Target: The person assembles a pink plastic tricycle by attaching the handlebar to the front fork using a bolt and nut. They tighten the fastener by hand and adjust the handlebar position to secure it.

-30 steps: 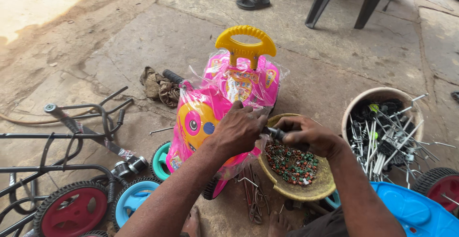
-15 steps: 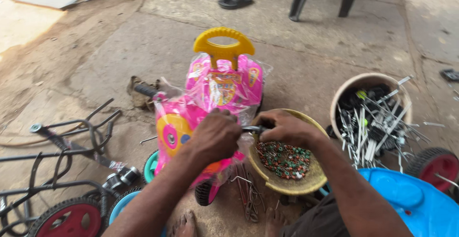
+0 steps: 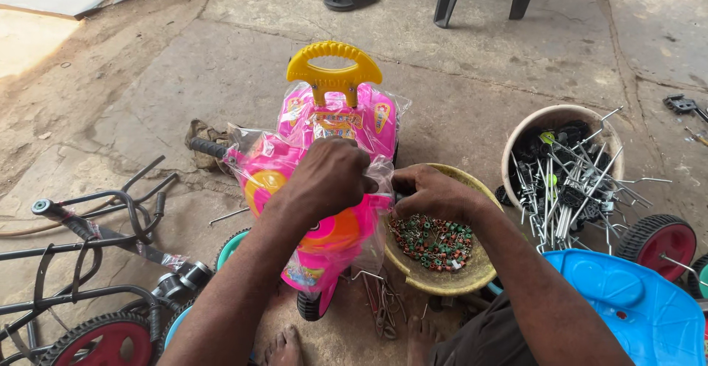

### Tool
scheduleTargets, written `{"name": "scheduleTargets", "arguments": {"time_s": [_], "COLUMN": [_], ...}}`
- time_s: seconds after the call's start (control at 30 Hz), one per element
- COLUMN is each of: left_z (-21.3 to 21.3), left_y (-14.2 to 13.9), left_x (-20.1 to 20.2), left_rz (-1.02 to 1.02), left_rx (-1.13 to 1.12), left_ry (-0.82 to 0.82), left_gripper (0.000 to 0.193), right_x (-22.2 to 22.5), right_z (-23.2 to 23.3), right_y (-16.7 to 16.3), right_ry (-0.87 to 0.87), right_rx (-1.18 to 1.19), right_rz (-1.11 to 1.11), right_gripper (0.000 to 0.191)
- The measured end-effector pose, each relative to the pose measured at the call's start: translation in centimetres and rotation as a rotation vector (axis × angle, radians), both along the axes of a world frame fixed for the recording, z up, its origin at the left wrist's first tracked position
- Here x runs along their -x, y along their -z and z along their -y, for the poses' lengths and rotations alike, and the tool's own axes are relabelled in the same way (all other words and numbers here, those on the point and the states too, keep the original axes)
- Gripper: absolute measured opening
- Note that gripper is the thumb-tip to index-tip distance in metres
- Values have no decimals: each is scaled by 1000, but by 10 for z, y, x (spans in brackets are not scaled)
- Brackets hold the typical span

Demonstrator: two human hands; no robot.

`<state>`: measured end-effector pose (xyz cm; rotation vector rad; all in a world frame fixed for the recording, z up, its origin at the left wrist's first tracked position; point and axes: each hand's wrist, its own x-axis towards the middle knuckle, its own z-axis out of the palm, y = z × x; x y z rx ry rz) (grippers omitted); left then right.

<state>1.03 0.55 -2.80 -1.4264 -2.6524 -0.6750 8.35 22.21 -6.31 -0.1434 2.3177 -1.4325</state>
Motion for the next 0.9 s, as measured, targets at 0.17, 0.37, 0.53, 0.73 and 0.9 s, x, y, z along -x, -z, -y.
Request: {"name": "scheduleTargets", "arguments": {"time_s": [0.17,0.37,0.53,0.73,0.9], "left_z": [1,-5,0,-1,-9], "left_y": [-10,-14,-12,-9,-7], "left_x": [-2,-16,-14,-1,3], "left_rz": [108,-142,-158,-48,-39], "left_rx": [178,282,216,114,72], "left_ry": [20,-9,11,1,26], "left_gripper": [31,26,25,31,33], "right_x": [2,3,3,3,1], "right_z": [-2,-3,-1,3,0], "right_y": [-1,-4,-11,-14,-15], "right_ry": [19,47,18,-37,-19], "right_rx": [58,-91,-142,-8,42], "right_rz": [44,43,39,53,61], "right_gripper": [44,38,44,45,44]}}
